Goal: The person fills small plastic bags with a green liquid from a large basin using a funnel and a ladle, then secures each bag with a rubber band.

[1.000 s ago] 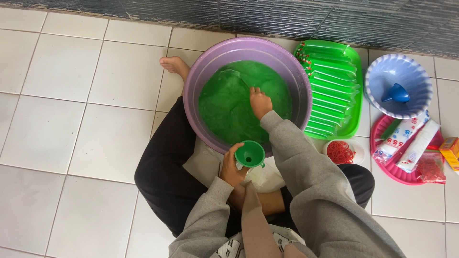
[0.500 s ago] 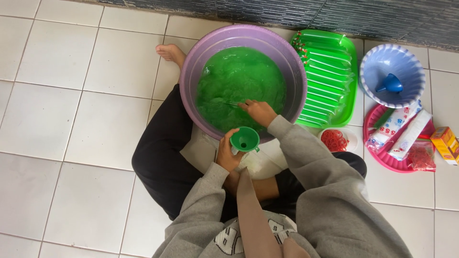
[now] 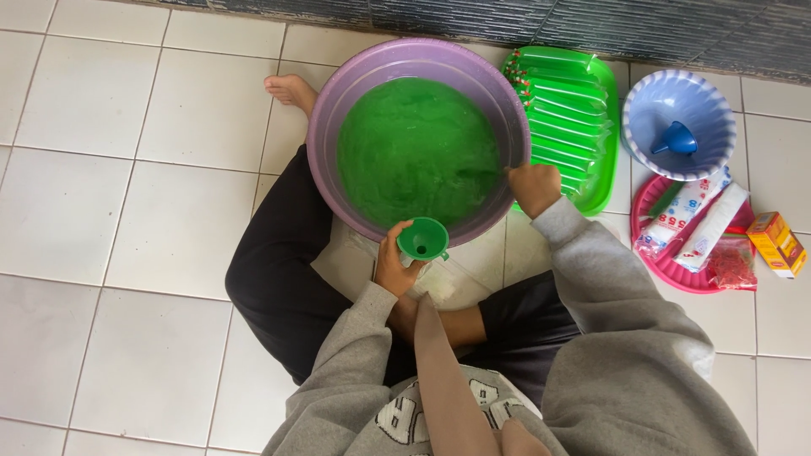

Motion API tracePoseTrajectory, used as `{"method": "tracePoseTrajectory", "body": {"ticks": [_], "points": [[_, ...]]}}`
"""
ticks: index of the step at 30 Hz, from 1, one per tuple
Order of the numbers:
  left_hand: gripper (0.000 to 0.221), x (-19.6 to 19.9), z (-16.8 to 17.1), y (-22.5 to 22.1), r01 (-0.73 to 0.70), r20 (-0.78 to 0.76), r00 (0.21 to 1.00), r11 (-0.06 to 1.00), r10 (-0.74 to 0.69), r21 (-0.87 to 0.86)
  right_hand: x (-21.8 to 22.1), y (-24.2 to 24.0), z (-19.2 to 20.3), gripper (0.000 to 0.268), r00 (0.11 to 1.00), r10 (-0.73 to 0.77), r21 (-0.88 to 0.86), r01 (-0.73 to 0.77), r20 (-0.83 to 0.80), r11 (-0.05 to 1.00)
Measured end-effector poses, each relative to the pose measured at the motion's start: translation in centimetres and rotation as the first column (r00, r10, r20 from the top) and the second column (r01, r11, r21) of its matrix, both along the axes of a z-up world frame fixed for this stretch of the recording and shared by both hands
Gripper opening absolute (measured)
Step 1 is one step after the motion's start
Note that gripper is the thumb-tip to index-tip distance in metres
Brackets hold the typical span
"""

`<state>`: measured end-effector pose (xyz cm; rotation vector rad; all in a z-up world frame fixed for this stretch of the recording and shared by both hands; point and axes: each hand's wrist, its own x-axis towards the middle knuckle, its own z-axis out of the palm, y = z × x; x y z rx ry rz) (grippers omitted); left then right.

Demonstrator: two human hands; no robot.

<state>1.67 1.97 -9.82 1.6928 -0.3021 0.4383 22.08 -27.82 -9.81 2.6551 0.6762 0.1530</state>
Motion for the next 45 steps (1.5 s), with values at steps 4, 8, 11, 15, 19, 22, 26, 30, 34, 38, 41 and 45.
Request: {"method": "tracePoseTrajectory", "body": {"ticks": [4, 8, 11, 15, 19, 22, 26, 30, 34, 38, 41, 45], "points": [[0.074, -0.1, -0.3, 0.2, 0.018, -0.010, 1.000, 0.999, -0.018, -0.040, 1.6, 0.5, -2.1, 0.020, 0.994, -0.007, 0.057, 0.001, 0.111, 0.998], [0.073, -0.5, -0.5, 0.1, 0.034, -0.051, 0.998, 0.996, -0.038, -0.077, 3.3, 3.2, -4.6, 0.023, 0.941, -0.151, 0.160, 0.106, 0.303, 0.981], [0.071, -0.4, -0.2, 0.3, 0.035, -0.065, 0.997, 0.997, -0.039, -0.068, 5.8, 5.9, -6.1, 0.023, 0.924, -0.229, 0.204, 0.171, 0.306, 0.964], [0.068, -0.7, 0.5, 0.3, 0.037, -0.104, 0.994, 0.998, -0.042, -0.049, 8.7, 9.0, -7.9, 0.033, 0.965, -0.263, 0.292, 0.257, -0.018, 0.921], [0.069, -0.9, 0.9, 0.2, 0.030, -0.148, 0.988, 0.998, -0.038, -0.060, 9.3, 12.8, -10.9, 0.037, 0.952, -0.242, 0.335, 0.293, -0.185, 0.896], [0.070, -0.8, 0.7, 0.1, 0.010, -0.152, 0.988, 0.999, -0.015, -0.038, 7.4, 15.0, -8.6, 0.047, 0.920, -0.125, 0.420, 0.287, -0.373, 0.861], [0.069, -0.8, 0.2, 0.2, 0.032, -0.114, 0.993, 0.996, -0.041, -0.078, 3.2, 15.6, -4.5, 0.041, 0.871, 0.153, 0.490, 0.110, -0.466, 0.865], [0.071, -0.3, -0.1, 0.4, 0.046, -0.082, 0.995, 0.996, -0.052, -0.070, -0.7, 15.0, 0.5, 0.034, 0.723, 0.213, 0.426, 0.123, -0.657, 0.896], [0.072, -0.6, -1.0, 0.4, 0.034, -0.085, 0.996, 0.997, -0.040, -0.069, -1.2, 11.5, -0.1, 0.030, 0.716, 0.210, 0.338, 0.038, -0.666, 0.940], [0.076, -0.5, -1.9, 0.3, 0.029, -0.067, 0.997, 0.997, -0.034, -0.066, 1.1, 5.7, -4.3, 0.018, 0.824, 0.099, 0.075, -0.070, -0.557, 0.995], [0.077, -0.4, -1.9, 0.5, 0.041, -0.057, 0.997, 0.997, -0.045, -0.062, 2.6, 1.9, -3.9, 0.021, 0.906, 0.016, -0.001, -0.018, -0.423, 1.000], [0.077, -0.2, -1.5, 0.6, 0.045, -0.059, 0.997, 0.996, -0.049, -0.073, 3.7, -0.1, -2.6, 0.027, 0.975, -0.130, 0.011, 0.134, -0.182, 0.991]]}}
